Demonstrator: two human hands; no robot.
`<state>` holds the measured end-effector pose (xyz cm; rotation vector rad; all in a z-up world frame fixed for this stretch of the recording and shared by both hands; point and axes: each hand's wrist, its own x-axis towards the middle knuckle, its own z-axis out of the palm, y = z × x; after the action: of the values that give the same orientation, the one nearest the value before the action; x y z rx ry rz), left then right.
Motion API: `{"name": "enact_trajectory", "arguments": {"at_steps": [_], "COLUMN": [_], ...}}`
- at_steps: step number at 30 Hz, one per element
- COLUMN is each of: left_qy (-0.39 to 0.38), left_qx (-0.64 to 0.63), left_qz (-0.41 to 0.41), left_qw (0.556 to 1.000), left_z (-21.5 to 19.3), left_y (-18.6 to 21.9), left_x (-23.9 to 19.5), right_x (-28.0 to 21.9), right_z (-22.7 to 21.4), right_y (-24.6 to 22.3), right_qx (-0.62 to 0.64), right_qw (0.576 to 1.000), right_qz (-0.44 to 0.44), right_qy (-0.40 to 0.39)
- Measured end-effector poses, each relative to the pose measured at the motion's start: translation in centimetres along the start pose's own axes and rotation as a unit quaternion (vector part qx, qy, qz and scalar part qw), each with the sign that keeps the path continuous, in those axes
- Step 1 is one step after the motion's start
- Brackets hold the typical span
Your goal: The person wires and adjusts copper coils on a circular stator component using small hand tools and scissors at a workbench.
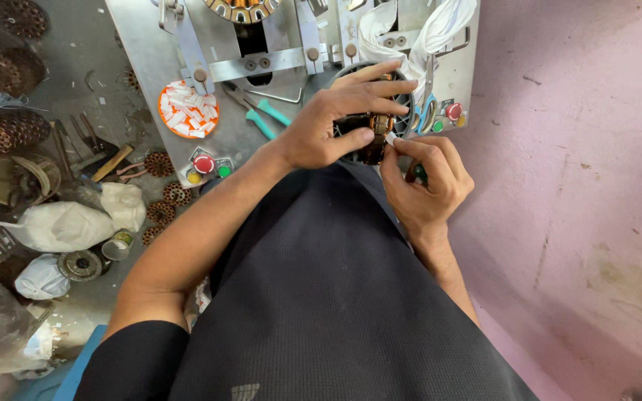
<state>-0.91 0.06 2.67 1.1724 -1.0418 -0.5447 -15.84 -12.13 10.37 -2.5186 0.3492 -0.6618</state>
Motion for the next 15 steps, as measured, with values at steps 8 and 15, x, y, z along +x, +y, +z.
{"name": "enact_trajectory", "arguments": {"at_steps": [8,15], "left_qy": [-0.023,-0.015], "left_qx": [-0.029,-0.007], "left_qz": [0.004,0.001], "left_qw": [0.999,1.000], "left_z": [-0.8,-0.7], "left_y": [-1.3,-1.0], "left_x": [0.3,0.0], "right_x": [2.0,3.2], "right_z": [-1.0,-1.8], "right_y": [-0.1,-0.9], "right_qx": [-0.030,-0.048], "right_qw": [0.995,0.986], "right_qz": [-0.058,-0.023], "right_qy": [-0.078,-0.158]}}
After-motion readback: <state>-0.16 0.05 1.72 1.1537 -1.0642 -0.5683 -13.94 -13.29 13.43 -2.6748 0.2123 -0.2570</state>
